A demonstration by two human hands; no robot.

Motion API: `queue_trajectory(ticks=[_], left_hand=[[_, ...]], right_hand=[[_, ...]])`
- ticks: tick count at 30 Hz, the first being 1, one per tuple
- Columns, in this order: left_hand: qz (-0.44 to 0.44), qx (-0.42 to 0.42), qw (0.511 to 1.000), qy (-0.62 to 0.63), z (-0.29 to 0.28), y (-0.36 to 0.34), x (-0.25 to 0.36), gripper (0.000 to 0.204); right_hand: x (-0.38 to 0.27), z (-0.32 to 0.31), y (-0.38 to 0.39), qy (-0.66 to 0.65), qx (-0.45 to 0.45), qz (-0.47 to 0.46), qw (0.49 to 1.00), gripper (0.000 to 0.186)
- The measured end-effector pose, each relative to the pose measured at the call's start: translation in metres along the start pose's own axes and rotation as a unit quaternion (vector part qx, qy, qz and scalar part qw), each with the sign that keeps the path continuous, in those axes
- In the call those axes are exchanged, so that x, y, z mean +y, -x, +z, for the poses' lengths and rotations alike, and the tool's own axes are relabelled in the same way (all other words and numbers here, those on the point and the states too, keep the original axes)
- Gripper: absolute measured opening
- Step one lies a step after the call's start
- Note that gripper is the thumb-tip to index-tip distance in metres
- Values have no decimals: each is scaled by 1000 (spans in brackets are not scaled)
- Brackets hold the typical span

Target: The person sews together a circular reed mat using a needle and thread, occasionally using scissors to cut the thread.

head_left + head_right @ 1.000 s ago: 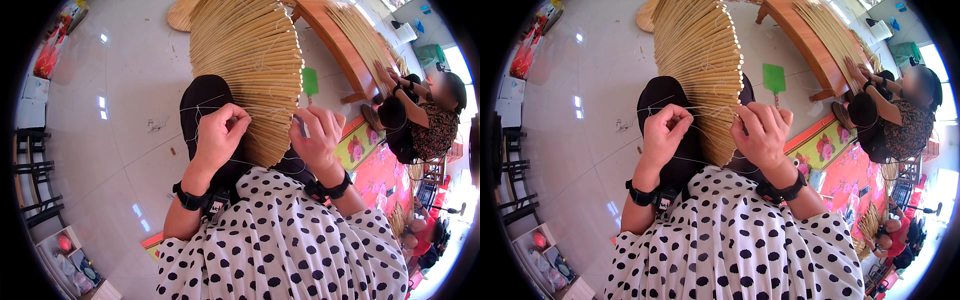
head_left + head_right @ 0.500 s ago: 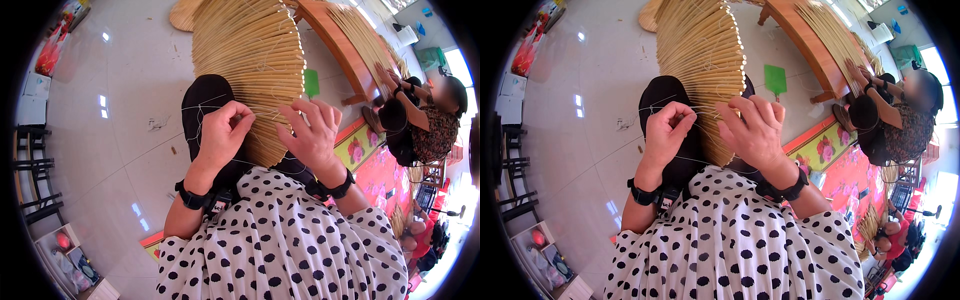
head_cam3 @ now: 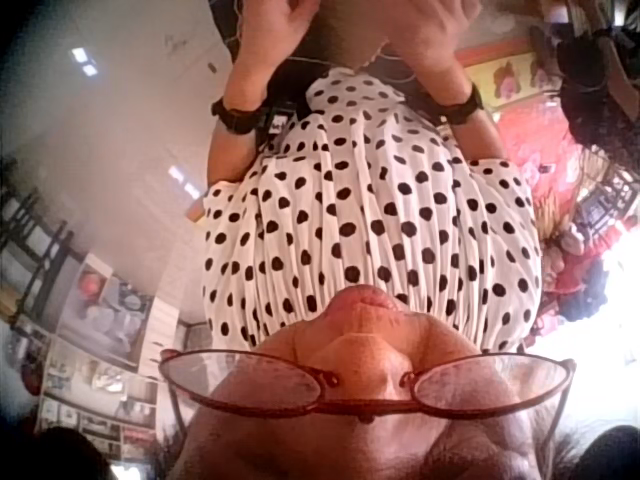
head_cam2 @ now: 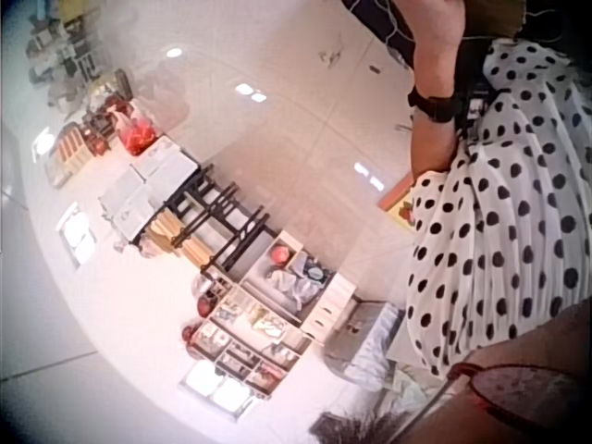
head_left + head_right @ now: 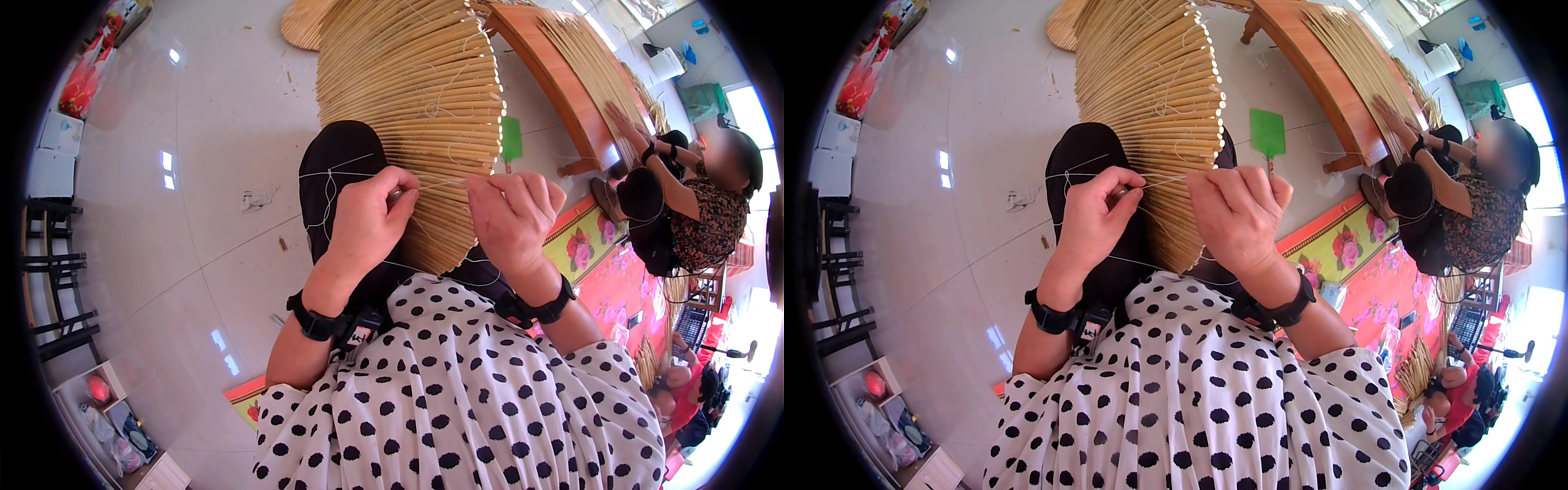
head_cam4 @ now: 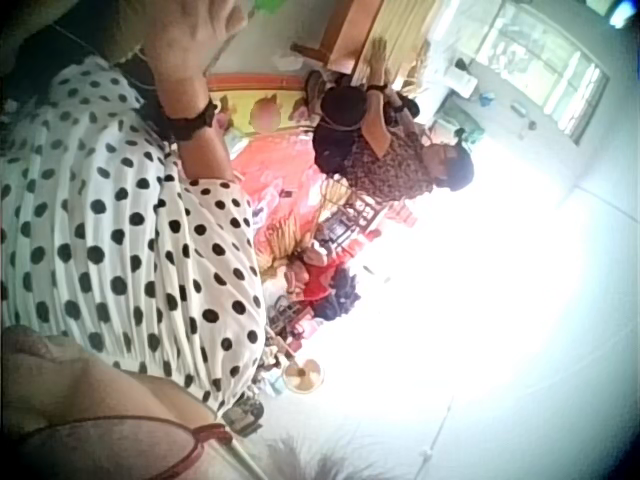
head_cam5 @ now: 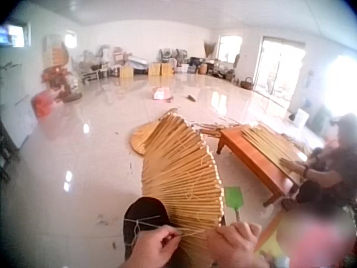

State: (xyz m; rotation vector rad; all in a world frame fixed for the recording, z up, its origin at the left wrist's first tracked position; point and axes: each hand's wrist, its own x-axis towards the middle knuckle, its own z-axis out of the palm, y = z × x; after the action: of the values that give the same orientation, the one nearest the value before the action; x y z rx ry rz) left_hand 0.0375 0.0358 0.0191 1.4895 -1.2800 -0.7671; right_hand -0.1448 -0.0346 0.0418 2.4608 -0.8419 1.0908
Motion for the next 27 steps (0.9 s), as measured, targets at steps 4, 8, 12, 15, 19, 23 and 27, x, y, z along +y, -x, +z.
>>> queue_trajectory(ticks=[4, 8, 12, 15, 19, 23, 27], left_hand=[[18, 2, 999, -45, 5, -1, -7, 8], [-1, -12, 998, -54, 12, -1, -10, 8], [-21, -5, 999, -29, 26, 2, -23, 8], [-31, -1, 999, -25, 29, 1, -26, 7], [-44, 7, 998, -40, 30, 1, -28, 7], [-29, -16, 999, -21, 30, 9, -26, 7], [-4, -56, 998, 26, 23, 13, -15, 7]], right_hand=[[-1, -3, 1, 20, -14, 16, 1000, 20], [0, -5, -2, 11, -33, 46, 998, 15], [2, 3, 2, 12, -20, 55, 998, 13], [3, 9, 6, 20, -15, 56, 998, 14], [2, 15, 6, 36, 0, 56, 998, 17], [8, 17, 0, 36, 20, 62, 997, 19], [14, 9, -4, -34, 6, 23, 999, 18]])
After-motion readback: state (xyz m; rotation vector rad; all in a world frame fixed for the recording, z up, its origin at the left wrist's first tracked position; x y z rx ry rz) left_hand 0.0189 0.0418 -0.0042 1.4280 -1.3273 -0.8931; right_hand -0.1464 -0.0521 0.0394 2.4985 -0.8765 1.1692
